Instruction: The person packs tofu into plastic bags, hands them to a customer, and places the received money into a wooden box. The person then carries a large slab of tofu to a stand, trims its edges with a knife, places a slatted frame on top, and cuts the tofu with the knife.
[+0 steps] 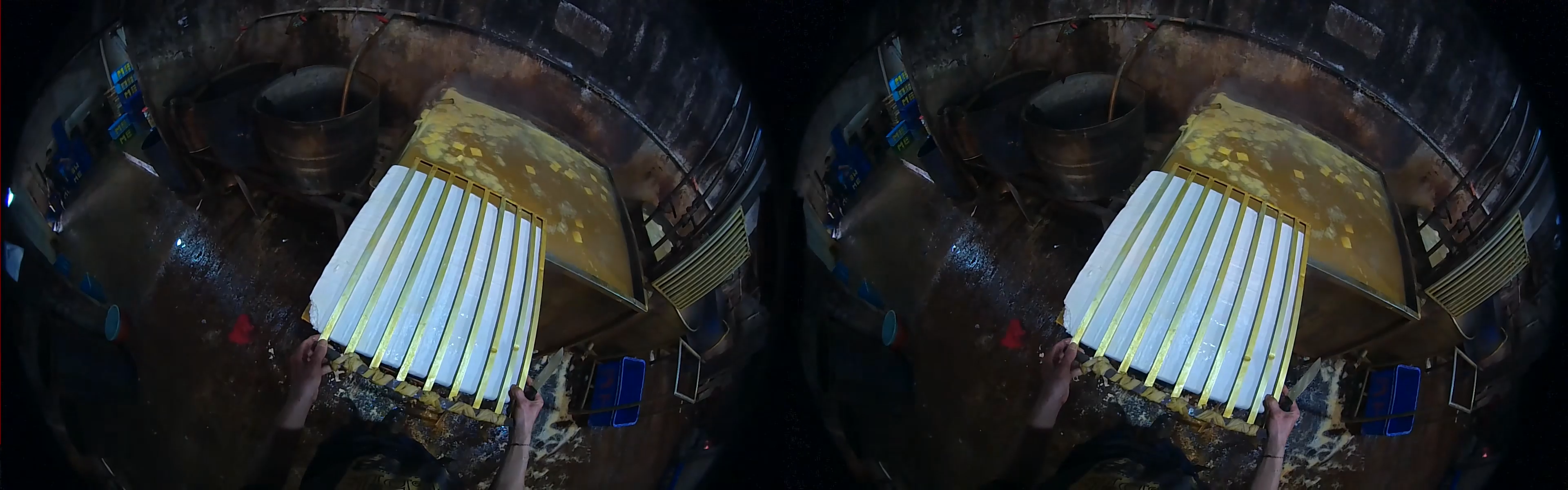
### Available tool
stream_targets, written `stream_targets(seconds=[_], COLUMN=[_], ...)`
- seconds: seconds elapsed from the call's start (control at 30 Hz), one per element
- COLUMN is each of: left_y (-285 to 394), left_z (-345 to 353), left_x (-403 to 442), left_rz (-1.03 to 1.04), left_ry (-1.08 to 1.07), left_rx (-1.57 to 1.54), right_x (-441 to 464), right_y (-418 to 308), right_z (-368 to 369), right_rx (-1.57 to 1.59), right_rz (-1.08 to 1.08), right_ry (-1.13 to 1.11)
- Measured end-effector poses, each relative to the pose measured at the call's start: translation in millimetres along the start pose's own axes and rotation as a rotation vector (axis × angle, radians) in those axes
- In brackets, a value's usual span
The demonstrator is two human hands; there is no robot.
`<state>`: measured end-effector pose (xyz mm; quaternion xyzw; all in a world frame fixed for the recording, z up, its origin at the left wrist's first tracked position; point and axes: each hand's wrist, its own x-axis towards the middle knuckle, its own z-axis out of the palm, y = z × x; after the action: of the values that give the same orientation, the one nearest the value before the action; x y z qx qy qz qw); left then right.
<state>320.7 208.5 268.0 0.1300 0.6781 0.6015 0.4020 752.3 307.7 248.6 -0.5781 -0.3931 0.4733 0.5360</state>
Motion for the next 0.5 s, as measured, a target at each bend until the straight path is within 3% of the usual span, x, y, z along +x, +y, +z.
stream_targets(seconds=[0.2, 0.27, 0.3, 0.33, 0.37, 0.43, 0.47, 0.5], left_y=[0.6, -0.8, 2.4, 7.1, 9.8, 11.8, 34.0, 50.1], left_z=[-0.6, -3.2, -3.9, -4.0, -4.6, -1.2, 14.2, 46.9], left_x=[-0.3, 3.3, 2.8, 0.0, -2.1, -3.0, -12.4, -37.0], left_rz=[0.021, -0.014, -0.012, 0.048, 0.105, 0.820, 1.048, 0.807], left_ry=[-0.027, -0.021, -0.020, -0.023, -0.020, 0.227, 0.170, -0.110], left_rx=[-0.055, -0.028, -0.029, -0.013, 0.004, 0.639, 0.643, -0.104], right_x=[-2.0, -1.1, 0.0, -9.5, -18.8, -36.2, -39.9, -45.7], right_y=[-6.0, -11.4, -29.1, -43.7, -67.4, -93.7, -97.2, -103.8], right_z=[0.2, -4.9, -5.7, -4.7, -5.9, -9.7, -3.3, 4.9], right_rx=[-0.036, -0.098, -0.309, -0.322, -0.285, -0.350, -0.446, -0.526], right_rz=[-0.013, -0.088, -0.259, -0.332, -0.336, -0.242, -0.281, -0.331], right_ry=[-0.002, 0.147, 0.204, 0.346, 0.244, 0.042, -0.127, -0.296])
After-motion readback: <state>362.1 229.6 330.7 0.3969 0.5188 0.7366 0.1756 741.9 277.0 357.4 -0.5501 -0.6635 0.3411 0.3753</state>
